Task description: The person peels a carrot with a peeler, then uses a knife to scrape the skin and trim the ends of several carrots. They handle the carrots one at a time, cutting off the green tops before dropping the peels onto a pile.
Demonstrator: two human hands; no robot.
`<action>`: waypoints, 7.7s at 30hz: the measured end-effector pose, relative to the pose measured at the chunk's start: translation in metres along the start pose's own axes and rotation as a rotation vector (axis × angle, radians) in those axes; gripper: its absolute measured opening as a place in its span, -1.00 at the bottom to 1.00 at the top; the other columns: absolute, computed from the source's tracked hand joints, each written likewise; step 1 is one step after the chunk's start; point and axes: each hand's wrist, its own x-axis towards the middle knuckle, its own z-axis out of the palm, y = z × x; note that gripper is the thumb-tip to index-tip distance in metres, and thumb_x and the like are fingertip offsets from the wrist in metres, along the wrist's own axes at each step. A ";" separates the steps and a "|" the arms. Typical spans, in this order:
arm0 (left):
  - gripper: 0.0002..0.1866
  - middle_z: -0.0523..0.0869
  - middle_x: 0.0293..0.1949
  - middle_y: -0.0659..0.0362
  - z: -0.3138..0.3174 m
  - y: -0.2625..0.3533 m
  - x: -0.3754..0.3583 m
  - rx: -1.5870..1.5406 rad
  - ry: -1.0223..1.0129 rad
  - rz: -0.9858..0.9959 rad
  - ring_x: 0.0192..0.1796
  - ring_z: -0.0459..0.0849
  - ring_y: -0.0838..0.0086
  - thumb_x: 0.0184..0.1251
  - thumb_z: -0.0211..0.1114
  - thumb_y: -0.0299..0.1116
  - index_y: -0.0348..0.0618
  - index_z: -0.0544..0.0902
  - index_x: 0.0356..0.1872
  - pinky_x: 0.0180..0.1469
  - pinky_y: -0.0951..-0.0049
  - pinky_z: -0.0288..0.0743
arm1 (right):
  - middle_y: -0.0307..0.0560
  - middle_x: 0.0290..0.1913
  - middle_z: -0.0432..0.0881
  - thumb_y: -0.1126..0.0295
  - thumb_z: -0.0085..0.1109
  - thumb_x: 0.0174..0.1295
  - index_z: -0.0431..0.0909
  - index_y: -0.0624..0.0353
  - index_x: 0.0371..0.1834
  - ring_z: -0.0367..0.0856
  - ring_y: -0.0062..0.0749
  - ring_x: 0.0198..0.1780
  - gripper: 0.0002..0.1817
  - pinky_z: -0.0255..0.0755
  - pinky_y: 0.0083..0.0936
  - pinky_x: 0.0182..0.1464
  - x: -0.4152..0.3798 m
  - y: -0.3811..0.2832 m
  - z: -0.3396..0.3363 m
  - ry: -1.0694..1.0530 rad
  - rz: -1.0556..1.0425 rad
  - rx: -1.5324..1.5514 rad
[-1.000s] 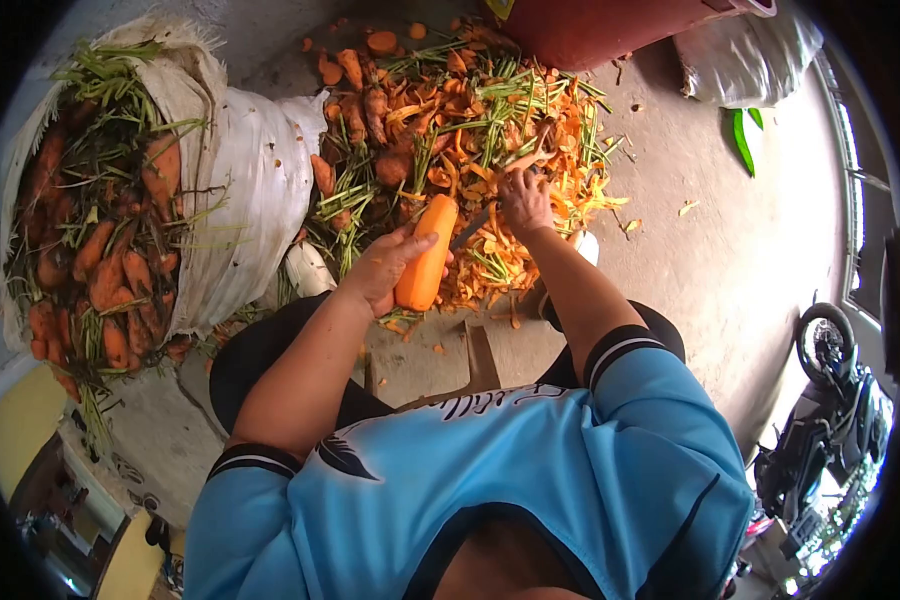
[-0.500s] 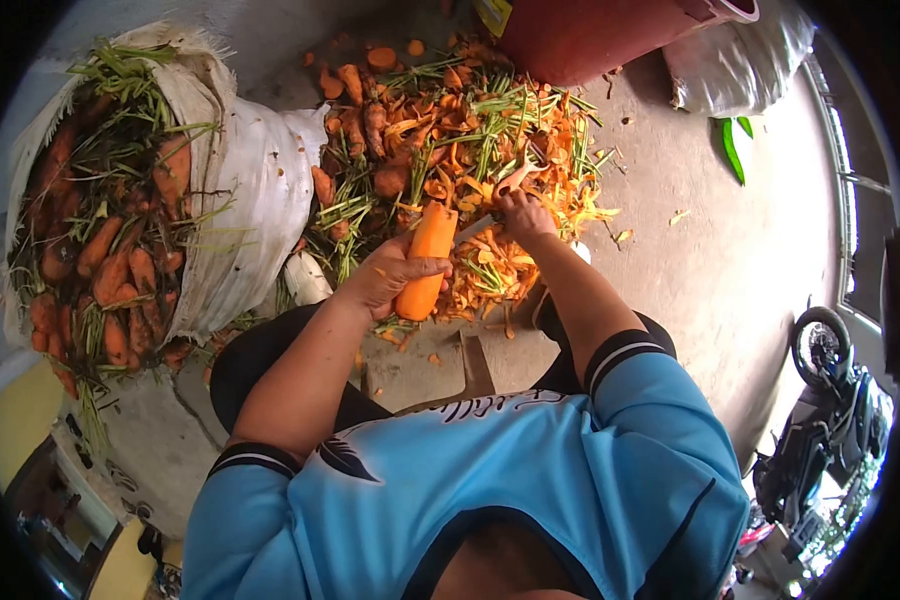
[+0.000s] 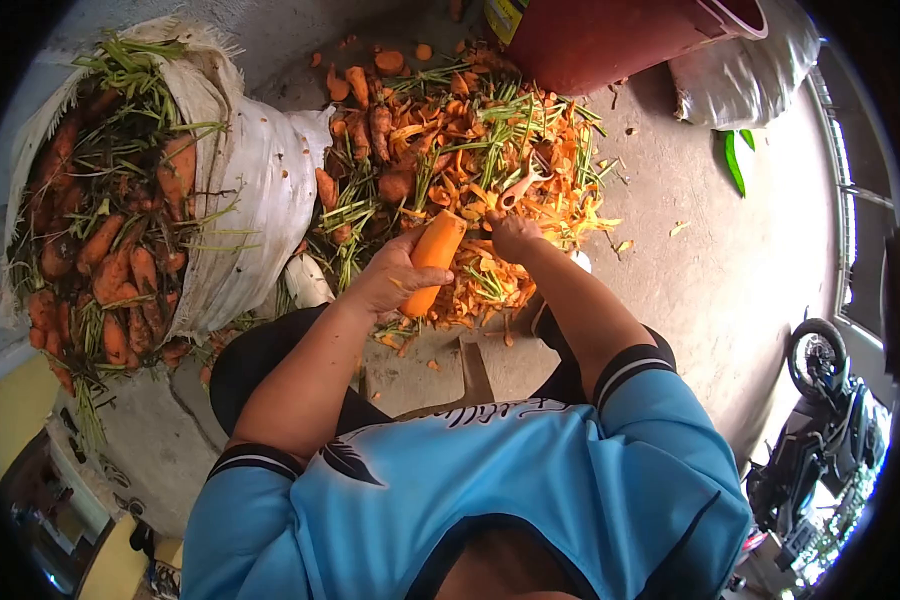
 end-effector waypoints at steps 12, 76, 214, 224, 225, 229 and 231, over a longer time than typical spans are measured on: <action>-0.41 0.49 -0.26 0.29 0.004 0.014 -0.012 0.018 -0.119 0.023 -0.23 0.48 0.60 -0.11 0.33 -0.43 -0.16 0.37 0.07 -0.11 0.53 0.38 | -0.11 -0.48 0.52 0.35 -0.12 0.20 0.26 0.15 0.12 0.51 -0.48 -0.42 -0.60 0.41 -0.57 -0.34 -0.151 -0.038 -0.110 0.047 -0.036 1.144; -0.64 0.58 -0.35 -0.03 0.019 -0.019 0.007 0.957 0.400 0.200 -0.29 0.58 0.14 -0.14 0.31 -0.34 -0.28 0.45 -0.30 -0.25 0.29 0.44 | 0.08 -0.63 0.50 -0.01 -0.07 0.19 0.53 0.34 -0.53 0.47 -0.26 -0.54 -0.47 0.35 -0.39 -0.40 -0.120 -0.075 -0.064 0.281 -0.058 0.859; -0.53 0.59 -0.36 -0.04 0.021 -0.001 0.006 1.349 0.439 -0.082 -0.27 0.59 0.14 -0.23 0.42 -0.31 -0.29 0.41 -0.29 -0.26 0.29 0.47 | -0.08 -0.69 0.42 -0.20 -0.20 0.16 0.49 0.32 -0.50 0.36 -0.39 -0.64 -0.33 0.29 -0.42 -0.54 -0.123 -0.096 -0.064 0.106 -0.028 1.304; -0.45 0.52 -0.22 0.27 -0.002 -0.006 0.013 0.455 0.174 0.223 -0.27 0.51 0.61 -0.13 0.35 -0.59 -0.18 0.39 -0.01 -0.16 0.57 0.41 | -0.37 -0.75 0.16 0.02 0.01 0.16 0.28 0.04 -0.58 0.06 -0.66 -0.75 -0.64 -0.05 -0.67 -0.70 -0.107 -0.048 -0.079 -0.147 -0.036 1.875; -0.47 0.52 -0.23 0.28 0.000 -0.006 0.013 0.421 0.159 0.213 -0.27 0.51 0.62 -0.13 0.35 -0.58 -0.19 0.41 -0.03 -0.16 0.57 0.40 | -0.37 -0.75 0.16 0.05 0.03 0.16 0.29 0.04 -0.58 0.06 -0.66 -0.75 -0.65 -0.04 -0.68 -0.70 -0.111 -0.052 -0.080 -0.164 -0.060 1.840; -0.51 0.54 -0.24 0.24 0.002 -0.005 0.011 0.303 0.074 0.064 -0.25 0.52 0.59 -0.11 0.39 -0.48 -0.21 0.42 -0.08 -0.16 0.57 0.41 | -0.35 -0.76 0.19 0.07 -0.01 0.19 0.30 0.06 -0.56 0.10 -0.64 -0.75 -0.67 -0.02 -0.68 -0.70 -0.112 -0.061 -0.077 -0.069 -0.082 1.724; -0.51 0.54 -0.25 0.20 0.003 0.000 0.007 0.145 0.015 -0.049 -0.28 0.54 0.55 -0.07 0.39 -0.37 -0.22 0.40 -0.08 -0.21 0.55 0.44 | -0.30 -0.75 0.22 0.03 -0.11 0.22 0.33 0.12 -0.54 0.13 -0.60 -0.76 -0.61 0.03 -0.64 -0.70 -0.110 -0.061 -0.075 -0.047 -0.010 1.839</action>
